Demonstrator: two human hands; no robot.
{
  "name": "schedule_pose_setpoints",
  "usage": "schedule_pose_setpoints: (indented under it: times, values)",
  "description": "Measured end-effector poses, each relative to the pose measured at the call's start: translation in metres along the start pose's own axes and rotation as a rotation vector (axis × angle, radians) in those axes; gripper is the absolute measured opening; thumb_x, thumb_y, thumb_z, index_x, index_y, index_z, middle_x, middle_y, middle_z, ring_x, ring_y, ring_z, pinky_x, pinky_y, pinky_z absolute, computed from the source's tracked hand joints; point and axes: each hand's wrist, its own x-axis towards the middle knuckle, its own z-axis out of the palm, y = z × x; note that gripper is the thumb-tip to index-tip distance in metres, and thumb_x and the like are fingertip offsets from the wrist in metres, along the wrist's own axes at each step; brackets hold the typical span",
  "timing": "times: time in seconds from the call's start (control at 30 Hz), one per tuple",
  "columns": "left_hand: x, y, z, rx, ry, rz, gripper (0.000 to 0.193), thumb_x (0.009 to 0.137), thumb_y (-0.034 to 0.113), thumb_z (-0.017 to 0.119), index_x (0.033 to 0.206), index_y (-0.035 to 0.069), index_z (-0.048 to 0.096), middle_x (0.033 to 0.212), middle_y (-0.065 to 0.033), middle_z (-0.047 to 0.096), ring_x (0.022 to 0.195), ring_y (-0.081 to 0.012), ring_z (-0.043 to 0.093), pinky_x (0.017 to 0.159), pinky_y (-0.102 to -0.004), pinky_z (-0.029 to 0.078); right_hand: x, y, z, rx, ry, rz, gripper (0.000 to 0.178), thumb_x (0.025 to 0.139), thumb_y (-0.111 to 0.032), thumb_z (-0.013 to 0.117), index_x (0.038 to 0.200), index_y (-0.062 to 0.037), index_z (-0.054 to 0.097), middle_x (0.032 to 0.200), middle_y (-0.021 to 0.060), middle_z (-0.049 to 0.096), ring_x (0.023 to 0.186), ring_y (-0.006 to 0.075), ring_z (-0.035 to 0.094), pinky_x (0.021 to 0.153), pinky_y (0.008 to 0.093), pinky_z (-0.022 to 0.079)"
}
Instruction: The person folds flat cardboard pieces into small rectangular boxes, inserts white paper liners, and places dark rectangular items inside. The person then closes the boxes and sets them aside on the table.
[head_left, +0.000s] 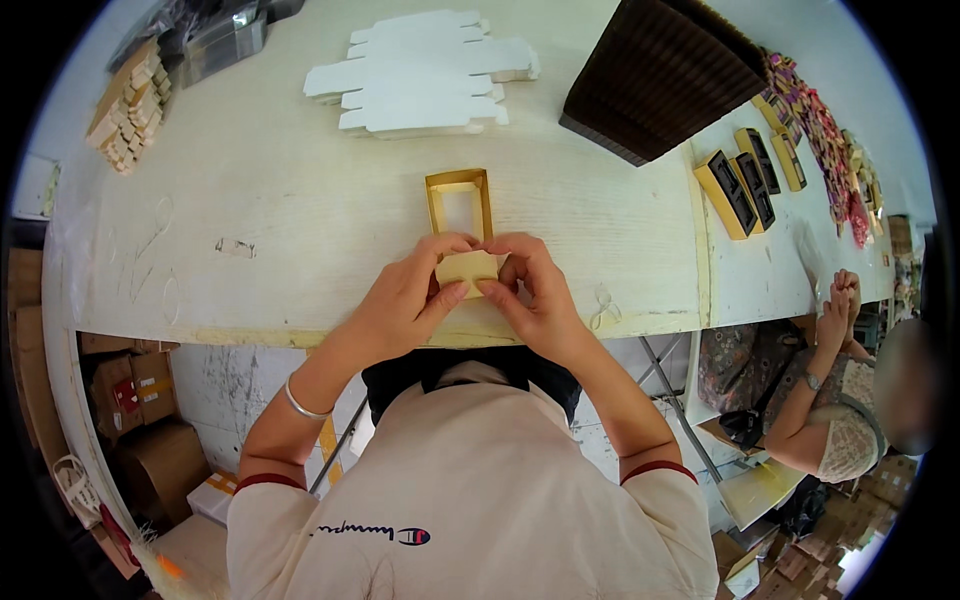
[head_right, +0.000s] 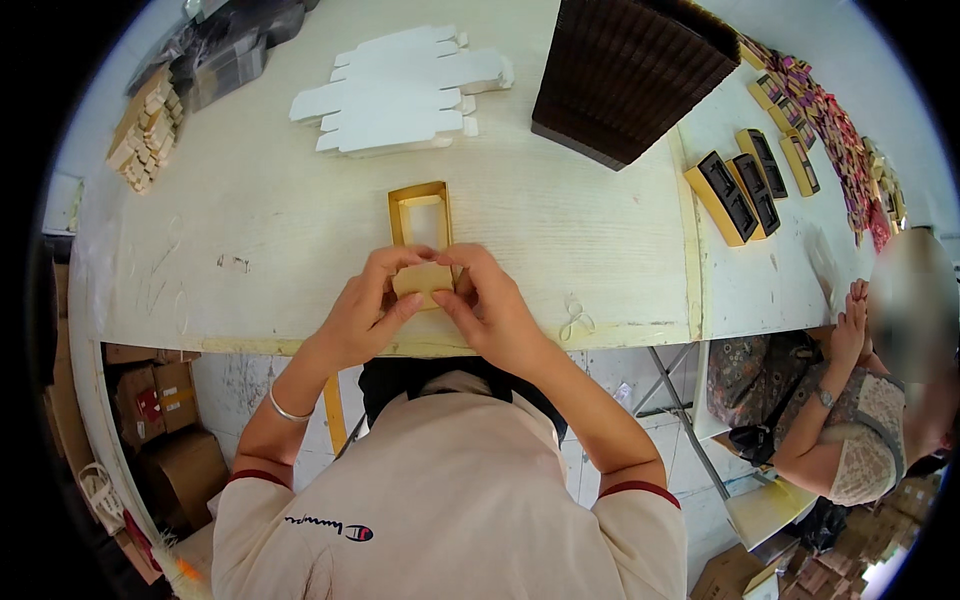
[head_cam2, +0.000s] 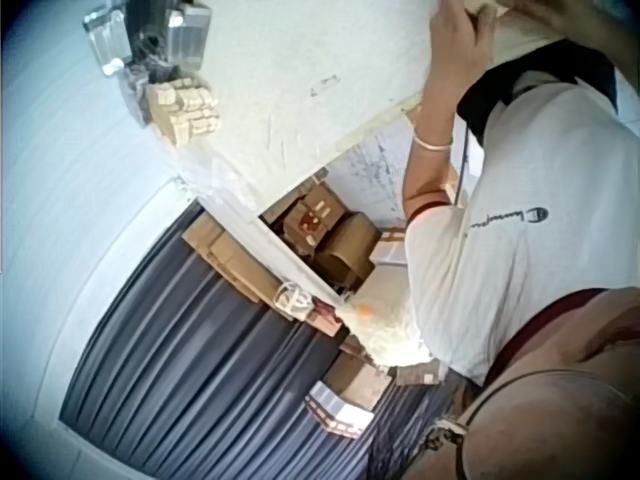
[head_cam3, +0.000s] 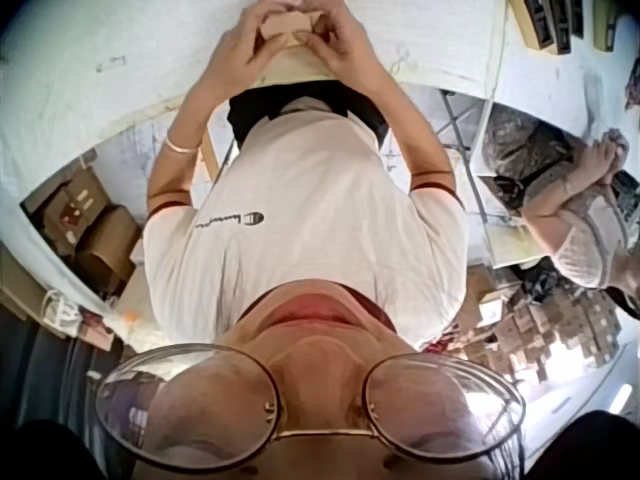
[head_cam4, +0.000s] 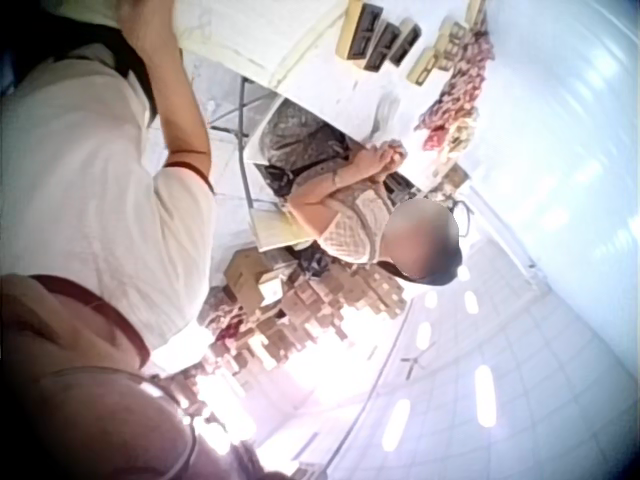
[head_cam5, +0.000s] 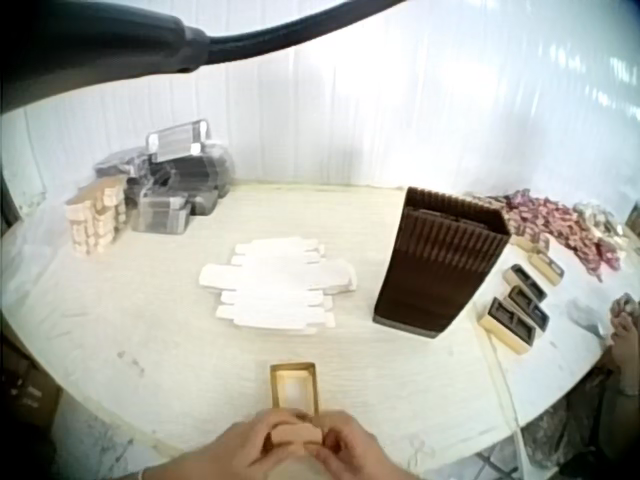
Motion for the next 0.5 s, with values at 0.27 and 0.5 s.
schedule_pose_setpoints:
  times: [0.27, 0.5]
  values:
    - [-0.01, 0.006, 0.019, 0.513, 0.269, 0.146, 0.018, 0.084, 0.009, 0.066, 0.098, 0.005, 0.057, 0.11, -0.0117, 0.054, 0.075, -0.0294, 0.06, 0.063, -0.0374, 0.049, -0.003, 0.002, 0.001, -0.883, 0.024, -0.607, 0.029, 0.075, -0.007, 0.067, 0.101, -0.0011, 0.058, 0.104, 0.0113, 0.052, 0.073, 0.0232, 0.051, 0.061, 0.0352, 0.042]
    - [0.001, 0.016, 0.005, 0.531, 0.069, 0.046, 0.012, 0.078, 0.01, 0.069, 0.085, 0.004, 0.062, 0.085, -0.0071, 0.06, 0.071, -0.0283, 0.059, 0.061, -0.0366, 0.047, 0.003, -0.007, 0.0, -0.865, -0.253, -0.315, 0.012, 0.073, -0.005, 0.061, 0.084, -0.0031, 0.057, 0.083, 0.0088, 0.052, 0.071, 0.0278, 0.056, 0.061, 0.0373, 0.044]
